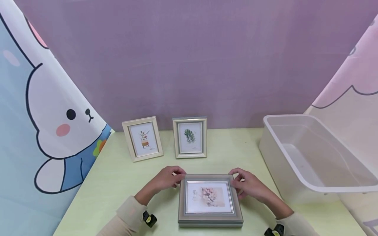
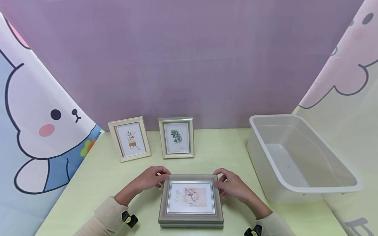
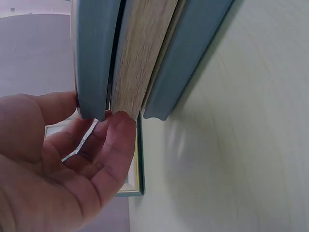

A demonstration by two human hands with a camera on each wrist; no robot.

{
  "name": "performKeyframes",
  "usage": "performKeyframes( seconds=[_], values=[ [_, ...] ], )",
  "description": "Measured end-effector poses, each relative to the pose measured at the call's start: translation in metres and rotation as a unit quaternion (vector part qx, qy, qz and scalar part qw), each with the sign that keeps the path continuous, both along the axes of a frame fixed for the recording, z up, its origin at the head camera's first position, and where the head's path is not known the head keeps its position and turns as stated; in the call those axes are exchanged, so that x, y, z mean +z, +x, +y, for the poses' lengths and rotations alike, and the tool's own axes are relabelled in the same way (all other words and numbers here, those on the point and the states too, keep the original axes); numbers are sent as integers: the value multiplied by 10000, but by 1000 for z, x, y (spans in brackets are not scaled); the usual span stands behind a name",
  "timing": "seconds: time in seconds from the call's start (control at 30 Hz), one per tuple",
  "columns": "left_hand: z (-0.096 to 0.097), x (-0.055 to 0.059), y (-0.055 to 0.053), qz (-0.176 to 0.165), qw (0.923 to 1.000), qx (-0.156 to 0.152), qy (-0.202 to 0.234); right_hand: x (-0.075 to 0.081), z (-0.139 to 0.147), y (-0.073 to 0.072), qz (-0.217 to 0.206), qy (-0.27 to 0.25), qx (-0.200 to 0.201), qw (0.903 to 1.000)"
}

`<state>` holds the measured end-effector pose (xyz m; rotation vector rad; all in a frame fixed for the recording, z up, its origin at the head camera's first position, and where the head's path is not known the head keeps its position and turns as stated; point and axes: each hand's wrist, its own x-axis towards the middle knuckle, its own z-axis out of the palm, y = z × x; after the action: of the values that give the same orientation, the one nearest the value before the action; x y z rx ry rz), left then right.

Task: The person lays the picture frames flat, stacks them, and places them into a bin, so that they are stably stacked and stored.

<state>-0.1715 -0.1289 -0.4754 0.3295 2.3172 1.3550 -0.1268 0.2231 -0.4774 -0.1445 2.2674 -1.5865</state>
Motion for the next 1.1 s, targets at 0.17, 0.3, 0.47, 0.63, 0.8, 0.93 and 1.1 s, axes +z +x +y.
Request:
performKeyframes(
  seconds=[0.17,0.3,0.47,0.63,0.8,0.93,1.1],
  values=[
    [0,-1,-1,-28,10000,-37,30,0,1,-2,-66,107,8,9999],
    [0,1,-2,-42,10000,-8,25,1,2,-4,-15,246,102,9996],
    [-2,5,-4,79,10000,11,-14,9,3,-8,361,578,209,9975],
    [-8,11,-11,262,9994,212,20,21,2,-18,1015,1123,82,9884],
    [-14,19,-24,543,9965,633,90,32,-5,-33,1719,1702,-10,9703],
    [-18,25,-37,948,9905,992,59,42,-14,-48,2365,1918,-128,9524],
    [-22,26,-57,1070,9817,1549,290,56,-28,-69,3040,1751,-300,9360]
  ],
)
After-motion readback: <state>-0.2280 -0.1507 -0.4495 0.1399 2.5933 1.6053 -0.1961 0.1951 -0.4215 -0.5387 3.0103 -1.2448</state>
